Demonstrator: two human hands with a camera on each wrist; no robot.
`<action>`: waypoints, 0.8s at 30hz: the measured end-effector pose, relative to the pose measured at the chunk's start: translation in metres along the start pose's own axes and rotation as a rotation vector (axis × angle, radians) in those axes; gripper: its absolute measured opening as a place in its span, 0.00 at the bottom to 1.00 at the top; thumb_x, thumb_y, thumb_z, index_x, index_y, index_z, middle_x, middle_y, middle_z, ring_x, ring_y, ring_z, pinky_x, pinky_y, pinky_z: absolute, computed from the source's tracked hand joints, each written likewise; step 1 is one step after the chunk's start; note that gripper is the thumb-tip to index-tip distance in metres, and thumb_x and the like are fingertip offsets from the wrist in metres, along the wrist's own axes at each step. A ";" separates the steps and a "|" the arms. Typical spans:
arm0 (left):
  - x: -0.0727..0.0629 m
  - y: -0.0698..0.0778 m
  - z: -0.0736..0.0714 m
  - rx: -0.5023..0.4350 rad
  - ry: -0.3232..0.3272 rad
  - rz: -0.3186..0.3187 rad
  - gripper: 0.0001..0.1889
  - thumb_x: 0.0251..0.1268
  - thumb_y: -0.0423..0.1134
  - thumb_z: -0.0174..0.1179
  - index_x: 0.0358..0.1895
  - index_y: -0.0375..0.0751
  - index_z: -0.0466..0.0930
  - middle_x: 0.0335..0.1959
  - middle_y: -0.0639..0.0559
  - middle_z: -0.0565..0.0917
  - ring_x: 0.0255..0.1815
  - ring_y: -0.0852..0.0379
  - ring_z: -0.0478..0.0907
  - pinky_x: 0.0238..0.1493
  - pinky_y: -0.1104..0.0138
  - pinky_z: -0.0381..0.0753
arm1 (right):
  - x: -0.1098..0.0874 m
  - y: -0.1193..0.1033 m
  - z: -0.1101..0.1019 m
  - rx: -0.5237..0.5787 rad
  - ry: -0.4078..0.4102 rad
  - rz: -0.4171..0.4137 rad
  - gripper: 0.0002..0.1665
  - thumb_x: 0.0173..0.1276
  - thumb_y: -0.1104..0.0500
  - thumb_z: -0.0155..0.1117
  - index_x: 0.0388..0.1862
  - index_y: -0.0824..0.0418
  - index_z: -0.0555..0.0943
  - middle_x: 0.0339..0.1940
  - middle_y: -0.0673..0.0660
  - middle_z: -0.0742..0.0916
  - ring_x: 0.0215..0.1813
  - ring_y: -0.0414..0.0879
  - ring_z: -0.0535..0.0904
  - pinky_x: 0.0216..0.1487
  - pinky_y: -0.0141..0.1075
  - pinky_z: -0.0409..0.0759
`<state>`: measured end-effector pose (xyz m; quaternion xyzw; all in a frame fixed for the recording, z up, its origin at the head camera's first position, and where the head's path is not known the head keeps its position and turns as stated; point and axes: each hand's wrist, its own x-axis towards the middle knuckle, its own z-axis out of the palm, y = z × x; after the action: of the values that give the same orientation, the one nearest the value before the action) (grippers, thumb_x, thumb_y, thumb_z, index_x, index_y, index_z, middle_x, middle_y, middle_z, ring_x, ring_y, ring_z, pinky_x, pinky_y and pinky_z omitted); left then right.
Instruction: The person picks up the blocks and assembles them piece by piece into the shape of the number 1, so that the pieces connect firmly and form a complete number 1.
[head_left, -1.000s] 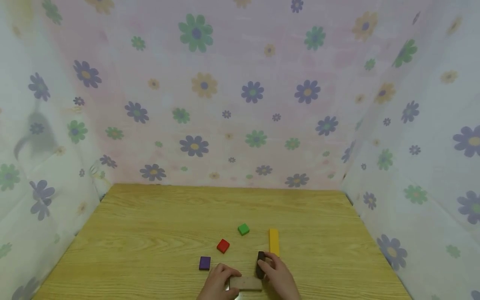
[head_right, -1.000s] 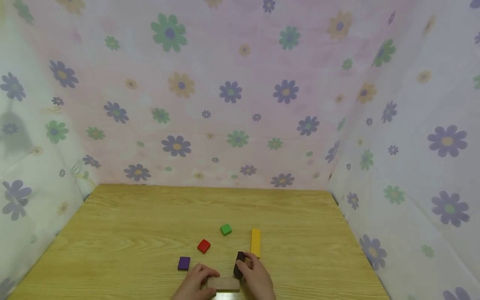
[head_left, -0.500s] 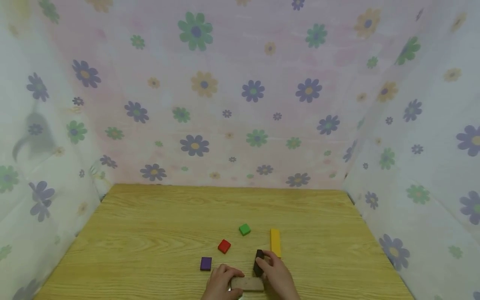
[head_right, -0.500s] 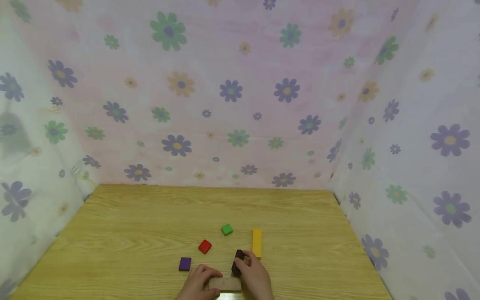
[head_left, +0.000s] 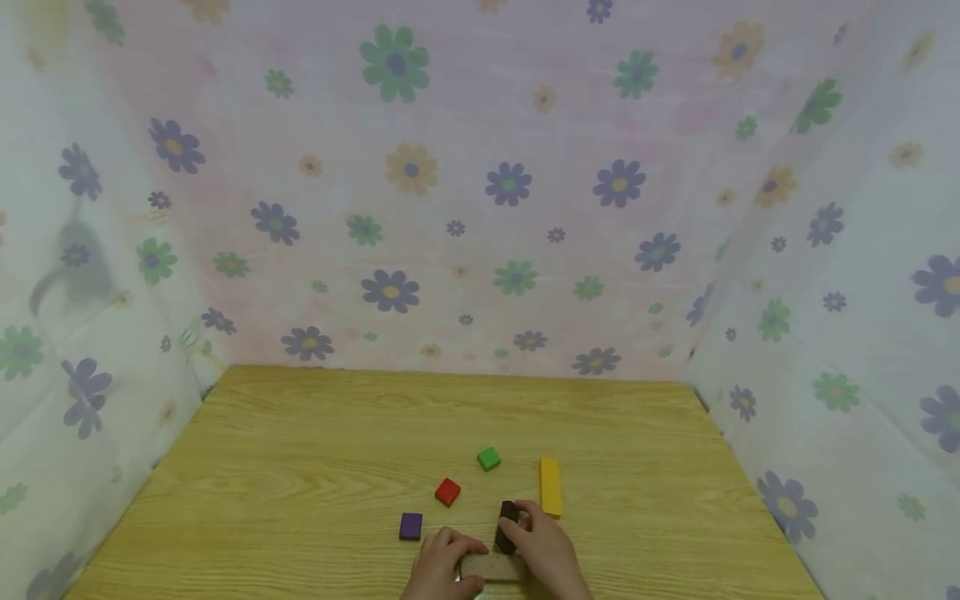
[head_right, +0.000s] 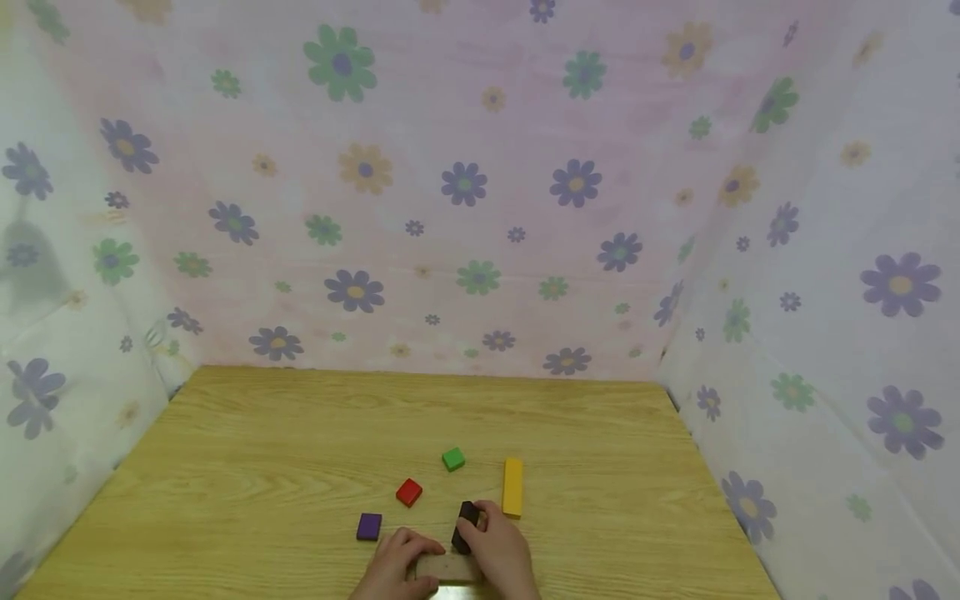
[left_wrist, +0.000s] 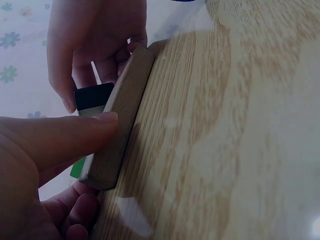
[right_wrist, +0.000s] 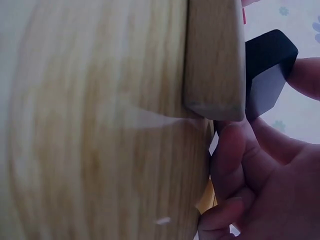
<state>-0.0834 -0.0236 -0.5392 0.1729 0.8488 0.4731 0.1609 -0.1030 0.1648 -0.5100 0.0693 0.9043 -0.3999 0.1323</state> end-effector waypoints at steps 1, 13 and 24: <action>0.001 0.000 0.000 0.001 -0.002 -0.001 0.13 0.49 0.46 0.62 0.41 0.59 0.79 0.33 0.62 0.66 0.33 0.59 0.58 0.33 0.66 0.58 | 0.000 0.000 0.000 -0.009 0.001 -0.003 0.37 0.59 0.36 0.53 0.56 0.62 0.71 0.29 0.52 0.77 0.26 0.44 0.70 0.25 0.38 0.66; 0.006 -0.006 0.002 0.034 -0.019 -0.025 0.14 0.48 0.49 0.64 0.41 0.59 0.79 0.34 0.61 0.67 0.34 0.58 0.58 0.34 0.65 0.59 | 0.001 -0.004 0.009 -0.089 0.055 -0.005 0.28 0.57 0.41 0.57 0.49 0.59 0.72 0.27 0.51 0.75 0.25 0.44 0.68 0.25 0.37 0.63; 0.005 -0.007 0.003 0.055 0.000 -0.017 0.15 0.48 0.54 0.62 0.41 0.59 0.79 0.34 0.62 0.67 0.33 0.59 0.58 0.32 0.65 0.59 | 0.005 -0.007 0.010 -0.125 0.054 0.040 0.26 0.55 0.45 0.57 0.48 0.59 0.72 0.29 0.54 0.79 0.27 0.46 0.71 0.28 0.41 0.66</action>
<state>-0.0876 -0.0220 -0.5472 0.1700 0.8629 0.4482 0.1600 -0.1072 0.1529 -0.5132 0.0897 0.9293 -0.3378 0.1197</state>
